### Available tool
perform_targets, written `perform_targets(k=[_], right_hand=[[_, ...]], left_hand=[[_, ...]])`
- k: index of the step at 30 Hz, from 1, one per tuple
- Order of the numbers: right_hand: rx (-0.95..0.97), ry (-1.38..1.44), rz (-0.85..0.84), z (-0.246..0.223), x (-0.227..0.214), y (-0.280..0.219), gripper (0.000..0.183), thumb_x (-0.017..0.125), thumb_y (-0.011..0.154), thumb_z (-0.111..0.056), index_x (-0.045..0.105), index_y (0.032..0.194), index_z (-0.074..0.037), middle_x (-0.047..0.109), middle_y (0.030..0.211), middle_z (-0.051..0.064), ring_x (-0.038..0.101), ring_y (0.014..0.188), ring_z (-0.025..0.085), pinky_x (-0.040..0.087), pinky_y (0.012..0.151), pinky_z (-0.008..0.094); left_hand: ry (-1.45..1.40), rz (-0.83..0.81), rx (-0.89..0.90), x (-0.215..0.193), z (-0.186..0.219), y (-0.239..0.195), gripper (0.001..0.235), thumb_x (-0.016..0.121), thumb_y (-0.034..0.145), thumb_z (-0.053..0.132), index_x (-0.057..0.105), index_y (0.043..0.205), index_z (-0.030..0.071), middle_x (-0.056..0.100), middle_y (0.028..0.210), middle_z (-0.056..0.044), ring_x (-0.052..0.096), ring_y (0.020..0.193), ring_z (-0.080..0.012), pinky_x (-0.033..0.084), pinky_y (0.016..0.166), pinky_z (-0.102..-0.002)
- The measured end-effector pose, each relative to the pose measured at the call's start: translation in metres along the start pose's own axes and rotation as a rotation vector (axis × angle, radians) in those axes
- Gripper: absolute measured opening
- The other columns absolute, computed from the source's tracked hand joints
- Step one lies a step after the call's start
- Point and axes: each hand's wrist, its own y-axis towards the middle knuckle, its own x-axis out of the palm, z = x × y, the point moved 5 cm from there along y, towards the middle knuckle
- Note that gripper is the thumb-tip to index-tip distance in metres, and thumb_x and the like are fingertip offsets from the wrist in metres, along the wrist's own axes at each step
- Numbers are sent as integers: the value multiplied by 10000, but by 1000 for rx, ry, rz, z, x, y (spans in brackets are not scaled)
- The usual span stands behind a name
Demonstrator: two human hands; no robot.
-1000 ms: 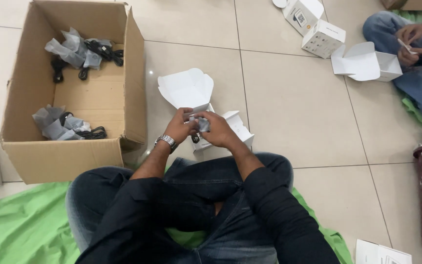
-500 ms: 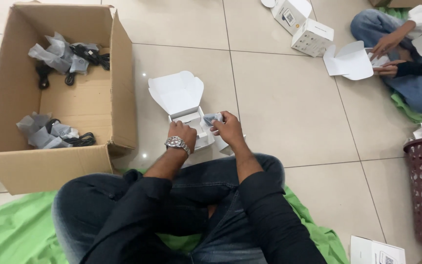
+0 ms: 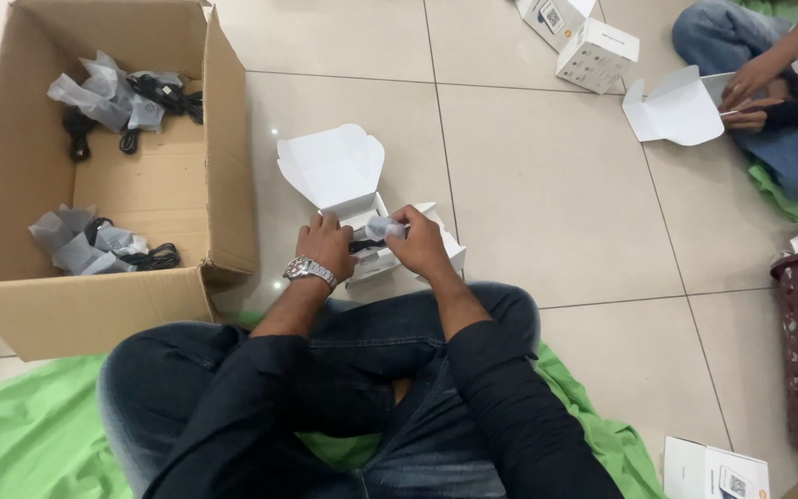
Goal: The person sits on a green mat and packs small electronic devices and cables into white retail boxes. They open each box, place a device and a cable inside, close the box, and set it aside. The process is repeated for multiple units.
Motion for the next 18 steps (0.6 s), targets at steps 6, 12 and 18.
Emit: perform_targets(k=[6,12,18], right_hand=[[-227,-216,-129,-3,31,-3,346,752,749,-61,628,1071,-36,710,1137,154,673,1066,324,550,908,419],[0,45,-224,-1,23,-4,333,832,815,-187,667,1062,-36,746,1031,88,715,872,202,579,755,369],[72,519,-245,47,37,16,319,744,935,-125,630,1189,31,740,977,100,657,741,138,558,640,281]], left_hand=[[46,193,-109,-15,11,-13,687,962,489,331,708,1090,116,534,1399,-213,520,1237,-402,461,890,-475],[-452,219,96,3,7,0,513,858,716,110,670,1192,86,667,1208,-166,625,1111,-382,527,924,-468],[-769,43,-103,29,-12,9,444,875,769,176,674,1150,68,772,981,-129,765,883,-260,604,803,-367]])
